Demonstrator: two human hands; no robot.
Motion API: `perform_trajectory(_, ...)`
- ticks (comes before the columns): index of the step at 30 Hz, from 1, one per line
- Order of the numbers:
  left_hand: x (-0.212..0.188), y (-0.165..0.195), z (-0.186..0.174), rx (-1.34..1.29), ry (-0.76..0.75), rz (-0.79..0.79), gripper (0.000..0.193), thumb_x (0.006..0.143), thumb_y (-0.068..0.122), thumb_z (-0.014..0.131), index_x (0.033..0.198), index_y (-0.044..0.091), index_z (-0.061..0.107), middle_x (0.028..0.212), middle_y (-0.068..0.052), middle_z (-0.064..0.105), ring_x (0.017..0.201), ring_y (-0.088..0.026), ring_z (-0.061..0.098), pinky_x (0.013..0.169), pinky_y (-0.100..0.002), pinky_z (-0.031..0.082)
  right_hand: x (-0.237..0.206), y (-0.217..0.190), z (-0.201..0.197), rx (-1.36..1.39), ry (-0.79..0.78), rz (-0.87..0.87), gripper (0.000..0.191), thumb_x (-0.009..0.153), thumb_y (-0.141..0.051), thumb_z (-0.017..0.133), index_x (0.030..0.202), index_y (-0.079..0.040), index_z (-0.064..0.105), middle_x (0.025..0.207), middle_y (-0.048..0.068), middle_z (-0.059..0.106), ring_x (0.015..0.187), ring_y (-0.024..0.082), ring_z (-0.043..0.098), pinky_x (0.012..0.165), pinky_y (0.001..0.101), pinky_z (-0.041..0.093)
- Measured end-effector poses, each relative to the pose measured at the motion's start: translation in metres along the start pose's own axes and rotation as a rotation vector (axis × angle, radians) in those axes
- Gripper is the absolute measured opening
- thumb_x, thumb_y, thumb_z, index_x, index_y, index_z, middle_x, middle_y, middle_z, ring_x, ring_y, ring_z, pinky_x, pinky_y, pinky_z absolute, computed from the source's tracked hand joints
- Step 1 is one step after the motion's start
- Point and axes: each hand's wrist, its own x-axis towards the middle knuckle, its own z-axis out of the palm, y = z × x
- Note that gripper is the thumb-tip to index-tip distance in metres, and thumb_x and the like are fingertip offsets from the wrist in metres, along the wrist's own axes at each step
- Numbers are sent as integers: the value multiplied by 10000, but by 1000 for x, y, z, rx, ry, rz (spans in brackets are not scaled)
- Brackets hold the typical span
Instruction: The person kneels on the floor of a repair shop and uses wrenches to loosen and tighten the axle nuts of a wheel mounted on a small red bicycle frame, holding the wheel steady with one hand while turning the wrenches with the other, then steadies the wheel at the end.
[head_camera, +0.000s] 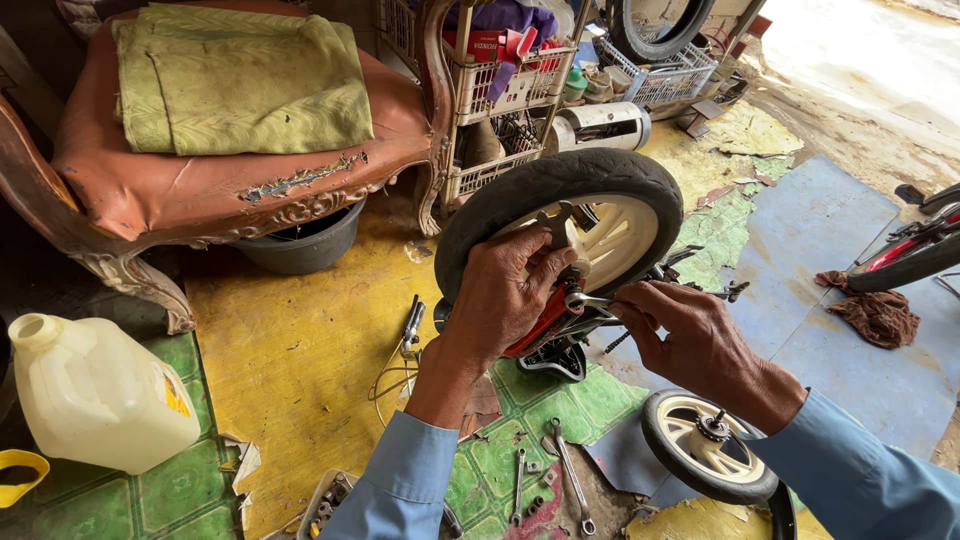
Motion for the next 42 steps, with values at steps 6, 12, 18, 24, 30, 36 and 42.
perform_trajectory(6, 0, 0, 3, 90, -20, -119, 123, 979, 116, 709, 958, -4, 696, 745, -177, 676, 582, -279, 624, 600, -364, 517, -1, 1, 0, -5, -5, 3, 156, 915, -77, 712, 1069, -53, 690, 874, 114, 743, 703, 265, 728, 599, 374, 591)
perform_trajectory(12, -1, -3, 4, 22, 32, -11, 123, 986, 115, 703, 1004, -6, 688, 858, -172, 716, 678, -269, 685, 636, -352, 535, -2, 3, 2, -13, 4, 7, 154, 916, -83, 713, 1068, -58, 696, 866, 115, 743, 704, 264, 731, 594, 371, 589)
perform_trajectory(18, -2, -3, 5, 13, -5, -84, 123, 982, 116, 700, 999, -6, 691, 854, -167, 721, 649, -252, 685, 628, -349, 539, -5, 6, 4, 16, 6, -5, 176, 920, -67, 706, 1095, -51, 689, 883, 113, 747, 714, 254, 735, 594, 360, 590)
perform_trajectory(24, -2, -3, 4, -22, 19, -5, 109, 1002, 105, 685, 1016, -4, 679, 906, -156, 724, 724, -225, 706, 665, -333, 550, -8, 7, 9, 28, 16, 16, 181, 918, -56, 705, 1098, -43, 687, 867, 113, 742, 699, 239, 731, 580, 359, 583)
perform_trajectory(30, -3, -3, 3, -1, 21, -4, 93, 1000, 96, 681, 990, 5, 695, 863, -154, 717, 694, -256, 688, 659, -353, 544, -8, 9, 10, 39, 12, 6, 188, 920, -47, 699, 1107, -37, 680, 880, 113, 744, 710, 238, 739, 585, 354, 590)
perform_trajectory(36, -2, -2, 4, -24, 19, -46, 97, 991, 103, 681, 996, 8, 696, 868, -153, 724, 697, -256, 702, 664, -348, 553, -8, 8, 10, 48, 8, 19, 173, 925, -51, 698, 1097, -43, 687, 884, 115, 748, 711, 240, 744, 588, 352, 595)
perform_trajectory(42, -2, -1, 1, -10, -13, -58, 112, 994, 117, 682, 1027, 14, 710, 906, -140, 745, 757, -234, 732, 699, -342, 568, -9, 8, 10, 40, 16, 6, 168, 927, -57, 700, 1094, -40, 685, 895, 119, 750, 721, 241, 745, 591, 351, 598)
